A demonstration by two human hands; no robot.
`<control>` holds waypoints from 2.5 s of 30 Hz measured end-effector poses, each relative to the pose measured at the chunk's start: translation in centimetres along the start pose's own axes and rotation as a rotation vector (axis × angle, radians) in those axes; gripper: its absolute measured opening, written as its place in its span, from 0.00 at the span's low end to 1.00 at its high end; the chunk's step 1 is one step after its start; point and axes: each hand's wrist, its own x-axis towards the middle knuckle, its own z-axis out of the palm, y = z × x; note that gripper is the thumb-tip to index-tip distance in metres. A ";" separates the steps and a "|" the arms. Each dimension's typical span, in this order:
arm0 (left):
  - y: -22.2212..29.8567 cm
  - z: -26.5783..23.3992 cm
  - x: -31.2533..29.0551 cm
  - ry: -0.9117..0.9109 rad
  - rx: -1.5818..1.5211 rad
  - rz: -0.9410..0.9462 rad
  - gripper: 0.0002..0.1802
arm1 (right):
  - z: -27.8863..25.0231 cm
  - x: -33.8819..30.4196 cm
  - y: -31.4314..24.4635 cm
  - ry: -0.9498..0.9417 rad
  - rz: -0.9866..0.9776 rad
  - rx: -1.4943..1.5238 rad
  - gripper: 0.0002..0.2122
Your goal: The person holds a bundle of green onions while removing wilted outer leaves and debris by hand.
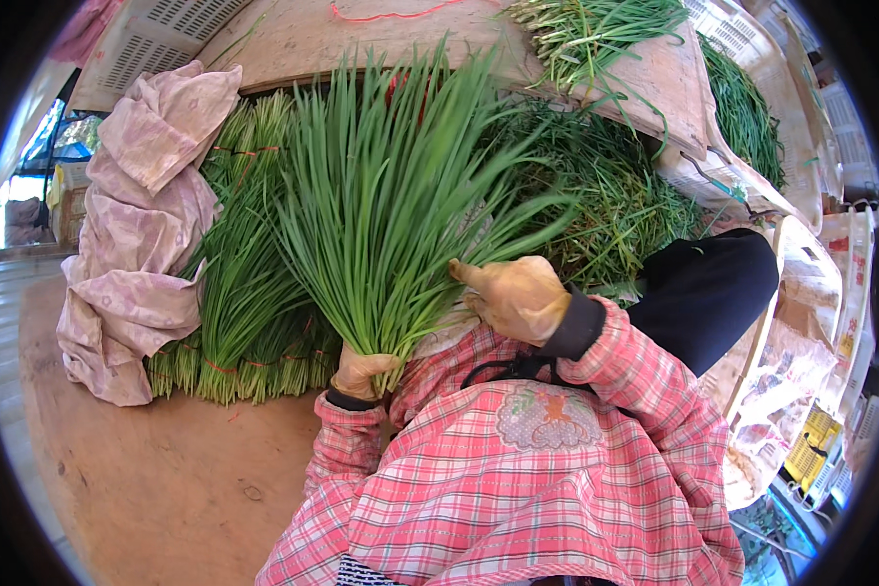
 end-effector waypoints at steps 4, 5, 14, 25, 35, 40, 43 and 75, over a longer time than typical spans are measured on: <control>0.1 -0.5 0.4 -0.035 0.065 0.024 0.38 | -1.8 -0.3 0.2 0.353 -0.090 0.179 0.10; 0.3 -0.5 0.4 -0.063 0.098 0.020 0.38 | -2.7 0.1 0.0 0.393 -0.061 0.226 0.09; 0.9 0.4 0.7 -0.054 0.184 0.116 0.41 | -6.3 9.4 -1.0 0.458 0.063 -0.043 0.16; 0.4 -0.5 1.2 -0.082 0.191 0.092 0.40 | -7.0 5.2 1.6 0.672 0.177 0.803 0.09; -0.1 -2.4 0.4 -0.039 0.050 -0.045 0.35 | -3.9 2.0 4.3 0.549 -0.145 0.257 0.16; 0.0 -1.1 0.2 0.015 -0.048 -0.053 0.31 | -1.8 -1.2 4.5 0.006 0.131 0.030 0.15; 0.2 -0.4 0.2 0.051 0.027 -0.040 0.30 | -2.3 -1.3 4.3 0.292 0.037 0.018 0.14; 0.2 -0.7 0.1 0.060 0.099 -0.005 0.37 | 2.1 3.7 -1.8 0.352 -0.130 -0.248 0.23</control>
